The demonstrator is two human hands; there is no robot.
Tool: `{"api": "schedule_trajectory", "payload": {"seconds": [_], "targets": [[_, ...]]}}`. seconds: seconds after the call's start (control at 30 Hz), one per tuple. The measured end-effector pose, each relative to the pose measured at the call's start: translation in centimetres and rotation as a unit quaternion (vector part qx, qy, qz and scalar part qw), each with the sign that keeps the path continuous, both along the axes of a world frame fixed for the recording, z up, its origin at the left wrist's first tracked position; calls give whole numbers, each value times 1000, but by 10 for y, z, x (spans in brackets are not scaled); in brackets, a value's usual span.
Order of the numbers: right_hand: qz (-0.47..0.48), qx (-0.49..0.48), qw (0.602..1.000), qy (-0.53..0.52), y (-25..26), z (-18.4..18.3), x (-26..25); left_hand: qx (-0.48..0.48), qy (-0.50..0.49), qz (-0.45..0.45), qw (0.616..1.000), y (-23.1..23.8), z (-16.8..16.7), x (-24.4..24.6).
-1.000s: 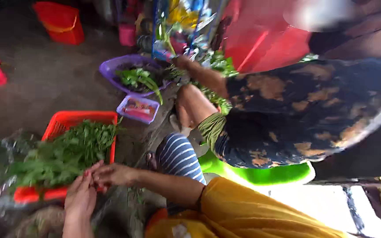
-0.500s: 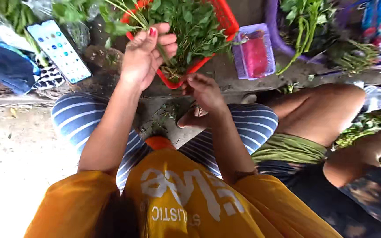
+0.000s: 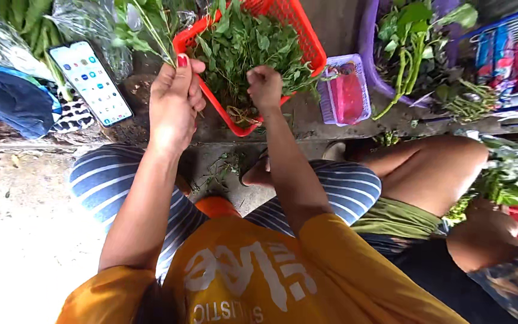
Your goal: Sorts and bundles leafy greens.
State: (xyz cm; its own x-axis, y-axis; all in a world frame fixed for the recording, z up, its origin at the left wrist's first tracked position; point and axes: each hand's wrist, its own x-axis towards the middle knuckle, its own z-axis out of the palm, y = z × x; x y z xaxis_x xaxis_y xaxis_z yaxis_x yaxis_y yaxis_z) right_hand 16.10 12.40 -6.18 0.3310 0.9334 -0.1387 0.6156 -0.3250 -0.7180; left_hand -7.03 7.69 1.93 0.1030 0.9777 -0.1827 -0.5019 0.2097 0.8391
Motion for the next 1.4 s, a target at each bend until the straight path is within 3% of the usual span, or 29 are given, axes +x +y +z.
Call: {"api": "schedule_trajectory", "payload": {"seconds": [0.1, 0.17, 0.27, 0.4, 0.47, 0.57, 0.63, 0.7, 0.8, 1.0, 1.1, 1.23, 1.4], "targets": [[-155, 29, 983, 89, 3, 4, 31, -17, -81, -19, 996, 3, 3, -10], [-178, 37, 977, 108, 2, 6, 40, -54, -158, -56, 984, 6, 3, -16], [-106, 47, 991, 62, 9, 12, 30, -52, -193, -58, 978, 9, 7, -32], [61, 46, 997, 12, 37, 19, -20, 42, -155, 89, 983, 18, 15, -57], [105, -5, 994, 0, 51, 20, -57, 43, -138, 125, 982, 19, 13, -57], [96, -143, 983, -60, 74, 12, -104, 31, -122, 113, 986, 20, 8, -53], [98, -182, 976, -74, 86, -1, -118, 21, -127, 111, 985, 21, 9, -51], [113, -139, 983, -30, 86, -12, -117, 16, -132, 123, 983, 23, 10, -51], [124, -39, 990, 50, 62, 1, -90, 17, -124, 124, 984, 25, 11, -51], [204, 56, 974, 80, 2, 65, -4, 5, -87, 110, 990, 24, 12, -38], [167, 80, 980, 80, -21, 95, 16, 12, -76, 77, 994, 21, 13, -28], [103, 170, 979, -55, -40, 122, 38, 15, -51, 39, 998, 19, 15, -15], [40, 225, 971, 70, -65, 145, 51, 25, -18, -5, 999, 17, 12, 3]]}}
